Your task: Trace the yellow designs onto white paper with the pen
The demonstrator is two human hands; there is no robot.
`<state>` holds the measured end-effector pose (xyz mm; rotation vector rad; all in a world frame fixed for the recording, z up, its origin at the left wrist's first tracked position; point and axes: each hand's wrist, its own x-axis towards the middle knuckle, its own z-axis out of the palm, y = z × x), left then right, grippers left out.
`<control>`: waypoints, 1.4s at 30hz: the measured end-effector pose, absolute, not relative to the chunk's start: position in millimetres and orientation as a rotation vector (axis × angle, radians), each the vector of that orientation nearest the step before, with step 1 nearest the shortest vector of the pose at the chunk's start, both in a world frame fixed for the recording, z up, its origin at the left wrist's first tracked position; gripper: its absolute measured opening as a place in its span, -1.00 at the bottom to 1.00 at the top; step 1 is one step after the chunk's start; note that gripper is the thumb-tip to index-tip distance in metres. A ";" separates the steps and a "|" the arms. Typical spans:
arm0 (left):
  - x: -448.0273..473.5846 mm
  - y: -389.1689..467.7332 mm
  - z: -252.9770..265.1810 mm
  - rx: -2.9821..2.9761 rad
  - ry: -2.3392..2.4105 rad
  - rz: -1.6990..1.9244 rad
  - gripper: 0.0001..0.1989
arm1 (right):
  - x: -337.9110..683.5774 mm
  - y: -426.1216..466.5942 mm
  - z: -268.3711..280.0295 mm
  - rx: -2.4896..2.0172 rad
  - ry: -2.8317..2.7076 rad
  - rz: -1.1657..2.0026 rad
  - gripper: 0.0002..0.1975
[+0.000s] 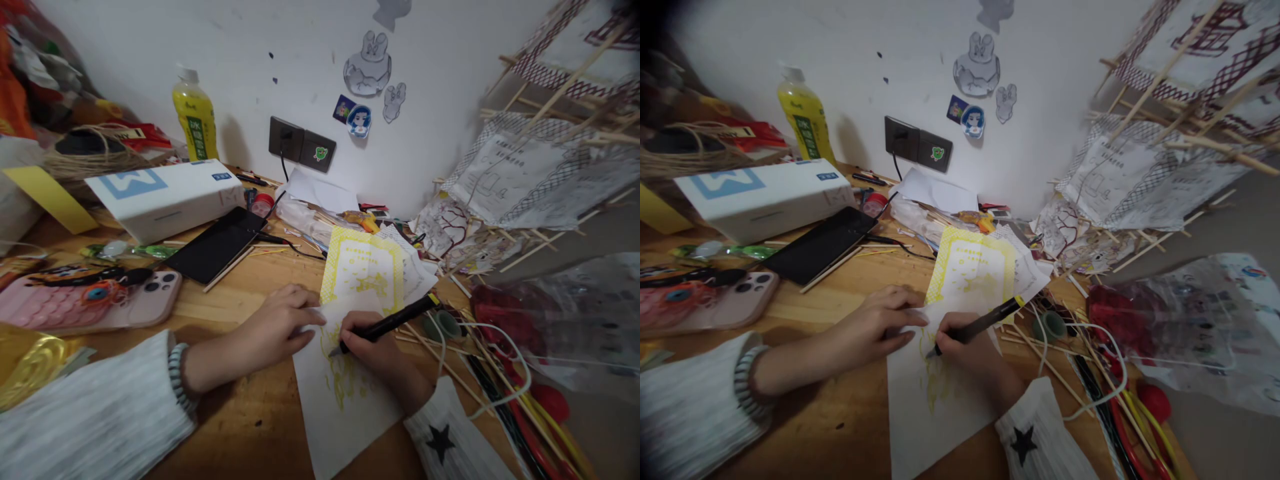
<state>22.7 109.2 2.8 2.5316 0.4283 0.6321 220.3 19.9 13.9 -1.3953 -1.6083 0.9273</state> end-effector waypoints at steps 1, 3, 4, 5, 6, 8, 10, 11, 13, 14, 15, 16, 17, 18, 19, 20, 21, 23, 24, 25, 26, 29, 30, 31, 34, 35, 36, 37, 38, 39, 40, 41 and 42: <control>22.7 109.1 2.9 2.532 0.428 0.634 -0.73 | 220.0 20.1 13.9 -1.396 -1.607 0.922 -0.82; 22.6 108.9 3.0 2.531 0.427 0.636 -0.73 | 219.6 20.4 14.0 -1.396 -1.608 0.917 -0.82; 22.5 108.9 2.9 2.529 0.428 0.636 -0.73 | 219.4 20.5 14.2 -1.395 -1.608 0.920 -0.81; 22.4 108.8 2.8 2.526 0.430 0.636 -0.73 | 219.2 20.5 14.3 -1.395 -1.607 0.922 -0.81; 22.2 108.8 2.6 2.523 0.430 0.634 -0.72 | 219.1 20.5 14.4 -1.394 -1.604 0.922 -0.81; 22.1 108.6 2.4 2.517 0.430 0.635 -0.72 | 219.0 20.3 14.4 -1.401 -1.602 0.910 -0.81; 22.0 108.5 2.5 2.514 0.427 0.640 -0.72 | 219.0 20.1 14.3 -1.409 -1.610 0.885 -0.81; 22.0 108.4 2.6 2.514 0.423 0.639 -0.72 | 218.9 19.9 14.2 -1.413 -1.614 0.872 -0.81; 21.8 108.4 3.0 2.518 0.420 0.642 -0.73 | 218.8 19.7 14.2 -1.417 -1.618 0.857 -0.81; 21.7 108.3 3.1 2.520 0.421 0.643 -0.73 | 218.7 19.5 14.2 -1.420 -1.614 0.854 -0.81; 21.6 108.3 3.2 2.521 0.422 0.643 -0.73 | 218.6 19.4 14.2 -1.427 -1.608 0.854 -0.82; 21.5 108.3 3.1 2.523 0.423 0.641 -0.73 | 218.5 19.2 14.1 -1.437 -1.601 0.852 -0.82; 21.5 108.3 3.0 2.525 0.424 0.639 -0.73 | 218.4 19.1 14.0 -1.444 -1.597 0.850 -0.82; 21.6 108.3 2.9 2.526 0.424 0.636 -0.73 | 218.3 18.9 13.8 -1.442 -1.599 0.850 -0.82; 21.8 108.2 2.8 2.527 0.424 0.631 -0.73 | 218.1 18.7 13.6 -1.435 -1.603 0.849 -0.82; 22.0 108.0 2.9 2.527 0.424 0.628 -0.74 | 217.9 18.6 13.3 -1.430 -1.607 0.847 -0.82; 22.1 107.9 3.1 2.527 0.425 0.626 -0.74 | 217.6 18.4 13.2 -1.428 -1.607 0.841 -0.82; 22.2 107.4 3.9 2.528 0.432 0.619 -0.74 | 217.1 18.0 13.1 -1.438 -1.601 0.826 -0.83; 22.2 107.2 4.5 2.529 0.435 0.618 -0.74 | 216.9 17.8 13.1 -1.447 -1.596 0.815 -0.83; 22.1 107.1 4.9 2.529 0.437 0.619 -0.74 | 216.7 17.8 13.2 -1.453 -1.595 0.804 -0.84; 21.9 107.1 5.3 2.529 0.436 0.619 -0.74 | 216.6 17.8 13.2 -1.453 -1.599 0.797 -0.84; 21.8 107.4 5.1 2.526 0.432 0.619 -0.74 | 216.7 18.2 12.7 -1.452 -1.611 0.783 -0.84; 21.8 107.6 4.6 2.526 0.432 0.617 -0.73 | 216.8 18.4 12.4 -1.457 -1.611 0.780 -0.84; 21.8 107.8 4.0 2.526 0.432 0.617 -0.73 | 216.8 18.6 12.2 -1.463 -1.609 0.775 -0.85; 21.9 108.3 2.6 2.526 0.425 0.630 -0.73 | 216.9 19.0 12.2 -1.470 -1.617 0.760 -0.85; 22.0 108.4 2.4 2.527 0.424 0.633 -0.74 | 216.9 19.2 12.3 -1.473 -1.621 0.755 -0.85; 22.1 108.6 2.2 2.527 0.423 0.633 -0.74 | 216.9 19.3 12.5 -1.477 -1.624 0.751 -0.85; 22.1 108.8 2.2 2.527 0.424 0.633 -0.74 | 216.9 19.4 12.7 -1.480 -1.625 0.749 -0.85; 22.2 109.0 2.2 2.528 0.427 0.633 -0.74 | 216.9 19.5 12.9 -1.481 -1.624 0.748 -0.85; 22.2 109.2 2.3 2.528 0.430 0.633 -0.74 | 216.8 19.5 13.2 -1.482 -1.621 0.745 -0.84; 22.2 109.3 2.3 2.528 0.430 0.631 -0.74 | 216.7 19.6 13.4 -1.480 -1.619 0.741 -0.84; 22.1 109.3 2.4 2.528 0.432 0.630 -0.73 | 216.7 19.6 13.7 -1.478 -1.619 0.737 -0.83; 22.1 109.2 2.6 2.528 0.431 0.629 -0.73 | 216.6 19.6 13.9 -1.478 -1.619 0.735 -0.83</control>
